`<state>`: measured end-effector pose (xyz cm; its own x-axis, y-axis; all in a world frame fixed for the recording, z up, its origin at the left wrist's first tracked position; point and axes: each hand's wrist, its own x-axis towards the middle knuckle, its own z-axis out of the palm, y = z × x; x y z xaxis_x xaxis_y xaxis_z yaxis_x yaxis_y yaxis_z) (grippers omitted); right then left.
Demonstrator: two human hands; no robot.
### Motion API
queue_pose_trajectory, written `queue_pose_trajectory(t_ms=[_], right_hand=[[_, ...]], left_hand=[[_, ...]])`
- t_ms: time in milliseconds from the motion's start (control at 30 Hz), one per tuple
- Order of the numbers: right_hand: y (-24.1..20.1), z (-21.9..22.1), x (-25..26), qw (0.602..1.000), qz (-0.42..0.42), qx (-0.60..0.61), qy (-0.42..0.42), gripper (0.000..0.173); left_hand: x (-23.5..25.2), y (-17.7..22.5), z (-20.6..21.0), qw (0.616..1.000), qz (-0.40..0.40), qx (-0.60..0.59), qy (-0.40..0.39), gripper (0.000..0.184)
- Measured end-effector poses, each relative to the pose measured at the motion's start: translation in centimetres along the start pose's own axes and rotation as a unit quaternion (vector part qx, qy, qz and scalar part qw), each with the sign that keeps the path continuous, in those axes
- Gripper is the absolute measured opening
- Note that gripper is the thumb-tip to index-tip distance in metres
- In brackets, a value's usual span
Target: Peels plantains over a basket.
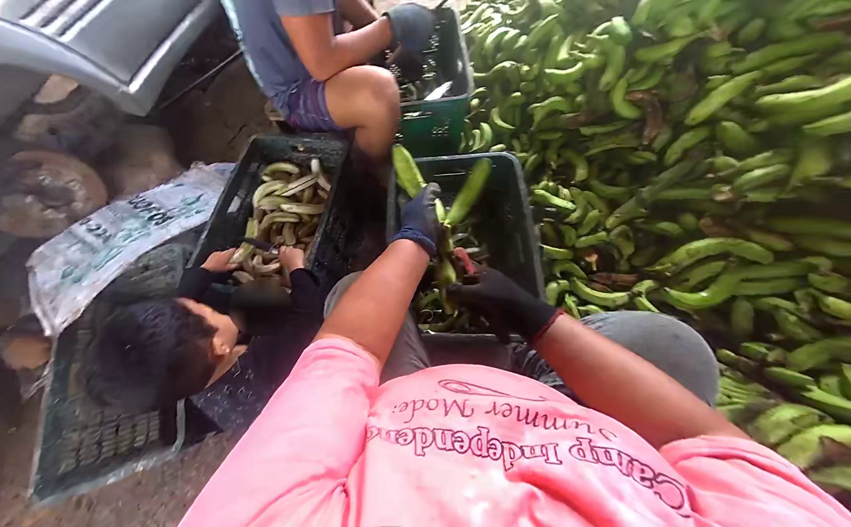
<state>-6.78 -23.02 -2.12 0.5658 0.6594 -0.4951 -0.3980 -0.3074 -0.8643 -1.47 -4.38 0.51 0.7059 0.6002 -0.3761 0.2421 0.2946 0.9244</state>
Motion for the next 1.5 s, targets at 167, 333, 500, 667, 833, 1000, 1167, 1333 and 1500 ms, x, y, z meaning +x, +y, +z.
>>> queue_pose_trajectory(t_ms=[167, 333, 500, 667, 833, 1000, 1167, 1333, 1500], right_hand=[[1.0, 0.7, -1.3, 0.998, 0.044, 0.038, -0.006, 0.033], [0.2, -0.6, -1.0, 0.987, -0.022, 0.023, 0.155, 0.059], [-0.5, -3.1, 0.1, 0.959, -0.079, 0.194, 0.190, 0.078], [-1.4, -4.3, -0.1, 0.932, -0.110, 0.310, 0.155, 0.040], [-2.9, -1.8, -2.7, 0.933, -0.252, 0.188, 0.175, 0.049], [-2.4, 0.7, -3.8, 0.890, -0.414, -0.142, 0.126, 0.039], [-2.0, -2.8, -2.1, 0.974, -0.166, -0.077, 0.130, 0.081], [-1.0, -6.9, 0.0, 0.974, -0.071, 0.187, 0.105, 0.062], [-2.2, -5.5, -0.7, 0.961, -0.075, 0.247, 0.097, 0.042]], left_hand=[[3.1, 1.1, -1.1, 0.994, 0.008, -0.093, 0.052, 0.069], [3.5, -0.5, -0.9, 0.992, 0.007, -0.122, -0.014, 0.055], [-0.8, -0.6, -0.2, 0.975, -0.024, 0.036, -0.219, 0.047], [-2.8, -2.4, 1.2, 0.945, -0.020, 0.108, -0.310, 0.062], [-0.5, -3.0, 0.9, 0.980, -0.053, 0.138, -0.135, 0.044], [3.2, -3.6, -0.6, 0.977, -0.034, 0.209, -0.011, 0.052], [1.3, -1.0, -1.5, 0.991, 0.005, 0.094, -0.093, 0.048], [-1.1, 0.2, -2.3, 0.893, -0.004, 0.222, -0.391, 0.041], [-0.9, -0.7, -0.6, 0.843, -0.027, 0.334, -0.421, 0.048]])
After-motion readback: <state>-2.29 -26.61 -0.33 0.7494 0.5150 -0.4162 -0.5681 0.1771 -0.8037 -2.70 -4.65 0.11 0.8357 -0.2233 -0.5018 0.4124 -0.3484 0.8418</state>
